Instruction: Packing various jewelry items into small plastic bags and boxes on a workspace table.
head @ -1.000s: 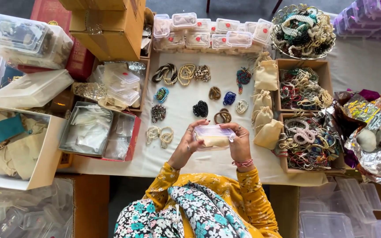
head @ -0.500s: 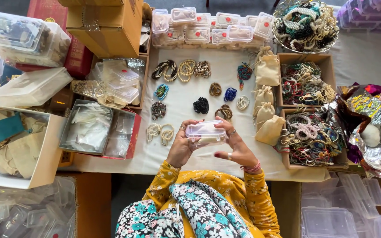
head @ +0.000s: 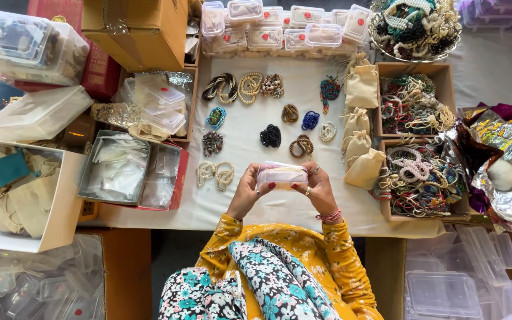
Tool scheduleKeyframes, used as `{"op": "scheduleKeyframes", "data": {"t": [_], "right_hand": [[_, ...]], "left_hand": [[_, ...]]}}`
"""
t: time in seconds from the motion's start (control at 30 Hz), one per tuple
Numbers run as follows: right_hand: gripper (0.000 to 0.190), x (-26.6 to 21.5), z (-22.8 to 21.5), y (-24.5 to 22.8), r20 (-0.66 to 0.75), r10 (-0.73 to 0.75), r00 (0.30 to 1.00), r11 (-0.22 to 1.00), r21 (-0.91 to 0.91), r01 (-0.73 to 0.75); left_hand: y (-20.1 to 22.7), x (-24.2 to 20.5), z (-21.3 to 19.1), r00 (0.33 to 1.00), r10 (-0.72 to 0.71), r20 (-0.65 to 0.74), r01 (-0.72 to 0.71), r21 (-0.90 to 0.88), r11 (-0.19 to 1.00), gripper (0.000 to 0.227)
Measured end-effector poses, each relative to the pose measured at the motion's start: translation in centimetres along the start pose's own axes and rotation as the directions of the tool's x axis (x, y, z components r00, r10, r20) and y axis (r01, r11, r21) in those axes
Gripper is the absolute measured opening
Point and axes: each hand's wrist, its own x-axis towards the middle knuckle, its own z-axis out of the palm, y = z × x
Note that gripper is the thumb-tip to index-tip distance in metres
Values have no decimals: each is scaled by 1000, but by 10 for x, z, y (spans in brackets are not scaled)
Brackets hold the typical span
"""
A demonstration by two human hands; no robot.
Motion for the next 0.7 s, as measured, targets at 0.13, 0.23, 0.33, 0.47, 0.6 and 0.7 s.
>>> {"op": "scheduleKeyframes", "data": {"t": [0.13,0.23,0.33,0.47,0.6,0.7], "right_hand": [[46,-3,11,-21,1,40,999,999,28,-40],[51,0,30,-48,10,61,998,998,24,-61],[53,0,30,-49,21,76,997,997,33,-76],[45,-5,17,-28,4,75,997,996,50,-75],[41,-7,11,-20,6,54,999,996,66,-54],[41,-5,15,-28,14,88,996,993,74,-89]], "left_hand": [[28,2,11,998,-57,-3,56,-166,985,51],[33,3,16,1000,-24,-16,21,-172,985,41],[23,2,13,1000,10,-9,-12,-193,981,33],[24,1,9,999,44,26,-43,-44,998,37],[44,0,16,996,-55,69,63,-123,990,43],[27,-1,12,999,-32,40,34,-51,998,40]]}}
